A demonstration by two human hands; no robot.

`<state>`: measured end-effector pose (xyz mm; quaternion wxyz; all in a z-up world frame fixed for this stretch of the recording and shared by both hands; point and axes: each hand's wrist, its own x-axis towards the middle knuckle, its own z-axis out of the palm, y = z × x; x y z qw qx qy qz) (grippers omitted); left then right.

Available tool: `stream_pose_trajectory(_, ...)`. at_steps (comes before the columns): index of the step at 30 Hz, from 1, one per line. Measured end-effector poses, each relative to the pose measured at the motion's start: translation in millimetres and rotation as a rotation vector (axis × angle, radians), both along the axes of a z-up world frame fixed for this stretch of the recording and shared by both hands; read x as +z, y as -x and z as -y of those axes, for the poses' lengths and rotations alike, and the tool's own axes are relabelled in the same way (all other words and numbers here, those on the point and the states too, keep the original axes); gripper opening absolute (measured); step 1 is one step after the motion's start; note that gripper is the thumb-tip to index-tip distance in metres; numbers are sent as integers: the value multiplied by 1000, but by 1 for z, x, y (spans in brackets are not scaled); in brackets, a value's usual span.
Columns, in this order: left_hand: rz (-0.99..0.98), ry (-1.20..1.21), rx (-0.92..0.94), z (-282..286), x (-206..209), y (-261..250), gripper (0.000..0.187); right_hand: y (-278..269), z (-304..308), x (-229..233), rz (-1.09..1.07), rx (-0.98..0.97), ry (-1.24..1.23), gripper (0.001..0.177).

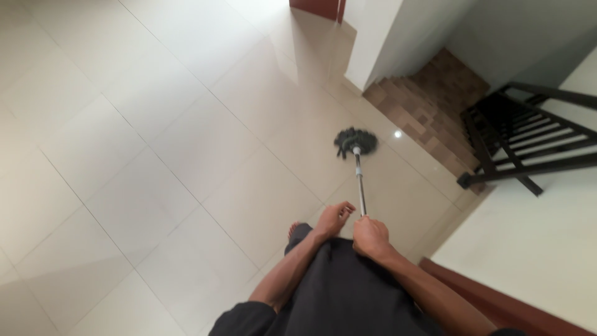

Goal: The person mops a tiled floor using a mop and then enters a bathroom to rinse the mop in a bucket of water with a cup, pouring liquid cleaner from a pouch into the bucket.

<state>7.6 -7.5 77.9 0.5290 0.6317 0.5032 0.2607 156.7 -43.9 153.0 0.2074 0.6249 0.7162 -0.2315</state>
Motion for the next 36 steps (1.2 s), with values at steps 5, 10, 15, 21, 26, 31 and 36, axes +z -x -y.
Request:
stream_pose_trajectory(5, 28, -95, -17, -2, 7, -11, 32, -9, -76, -4, -128, -542, -86, 37)
stream_pose_trajectory(10, -195, -249, -198, -5, 31, -20, 69, -21, -35, -87, -16, -195, -188, 62)
stream_pose_trajectory(15, 167, -533, -515, 12, -23, -17, 46, -13, 25, -49, -67, -88, -53, 22)
stream_pose_trajectory(21, 151, -95, -546, -20, -26, -21, 20, 11, -7, 22, -130, -188, -69, 29)
stream_pose_trajectory(26, 290, -314, -213, -40, 42, -27, 35, 11, -35, 56, -306, -422, -290, 37)
stream_pose_trajectory(31, 135, -467, -283, -44, 18, -19, 15, 10, -6, 102, -796, -115, -741, 30)
stream_pose_trajectory(36, 249, -405, -127, 8, -37, -10, 32, 16, -11, 78, -1092, -62, -603, 18)
